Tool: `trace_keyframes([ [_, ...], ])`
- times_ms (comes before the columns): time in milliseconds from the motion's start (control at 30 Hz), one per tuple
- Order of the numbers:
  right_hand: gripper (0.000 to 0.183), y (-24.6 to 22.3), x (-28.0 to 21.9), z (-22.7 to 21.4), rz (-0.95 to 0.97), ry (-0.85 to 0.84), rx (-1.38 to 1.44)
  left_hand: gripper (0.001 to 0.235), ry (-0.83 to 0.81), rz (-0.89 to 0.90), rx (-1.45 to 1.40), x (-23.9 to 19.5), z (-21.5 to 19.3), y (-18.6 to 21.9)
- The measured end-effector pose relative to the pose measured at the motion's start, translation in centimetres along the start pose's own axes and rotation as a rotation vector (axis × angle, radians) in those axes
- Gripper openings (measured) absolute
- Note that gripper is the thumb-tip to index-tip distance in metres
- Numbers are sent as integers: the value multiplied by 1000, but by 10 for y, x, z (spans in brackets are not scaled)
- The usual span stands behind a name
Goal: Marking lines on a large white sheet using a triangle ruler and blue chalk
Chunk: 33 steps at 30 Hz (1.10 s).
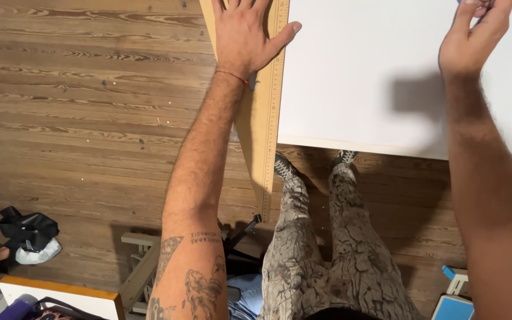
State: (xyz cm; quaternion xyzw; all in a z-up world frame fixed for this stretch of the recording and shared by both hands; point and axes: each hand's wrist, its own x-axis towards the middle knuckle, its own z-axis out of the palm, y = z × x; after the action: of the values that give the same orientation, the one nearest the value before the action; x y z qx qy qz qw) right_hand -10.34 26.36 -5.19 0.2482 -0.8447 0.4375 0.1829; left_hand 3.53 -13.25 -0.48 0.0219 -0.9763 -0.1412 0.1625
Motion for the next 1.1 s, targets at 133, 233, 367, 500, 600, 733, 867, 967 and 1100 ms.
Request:
trace_keyframes([
  [133, 14, -48, 12, -2, -36, 2, 100, 89, -189, -61, 23, 5, -10, 5],
  [233, 12, -37, 8, 2, 83, 33, 88, 93, -271, -83, 133, 3, -7, 5],
  [367, 13, -40, 29, 20, 178, 53, 9, 95, -328, -97, 167, 2, -6, 5],
  [500, 11, -70, 72, 60, -13, -82, 42, 94, -267, -87, 121, 2, -3, 5],
  [600, 8, -103, 94, 102, -136, -153, 106, 94, -273, -89, 132, 0, -2, 4],
  [733, 8, -120, 94, 154, -67, -120, 211, 93, -217, -79, 135, -1, -2, 4],
  [867, 8, -131, 92, 161, -67, -100, 142, 92, -158, -68, 112, -4, -4, 5],
  [967, 15, -126, 91, 163, -115, -73, 89, 92, -178, -76, 100, -2, -4, 6],
  [1100, 16, -122, 88, 165, -121, -103, 68, 92, -171, -63, 117, -2, -4, 5],
])
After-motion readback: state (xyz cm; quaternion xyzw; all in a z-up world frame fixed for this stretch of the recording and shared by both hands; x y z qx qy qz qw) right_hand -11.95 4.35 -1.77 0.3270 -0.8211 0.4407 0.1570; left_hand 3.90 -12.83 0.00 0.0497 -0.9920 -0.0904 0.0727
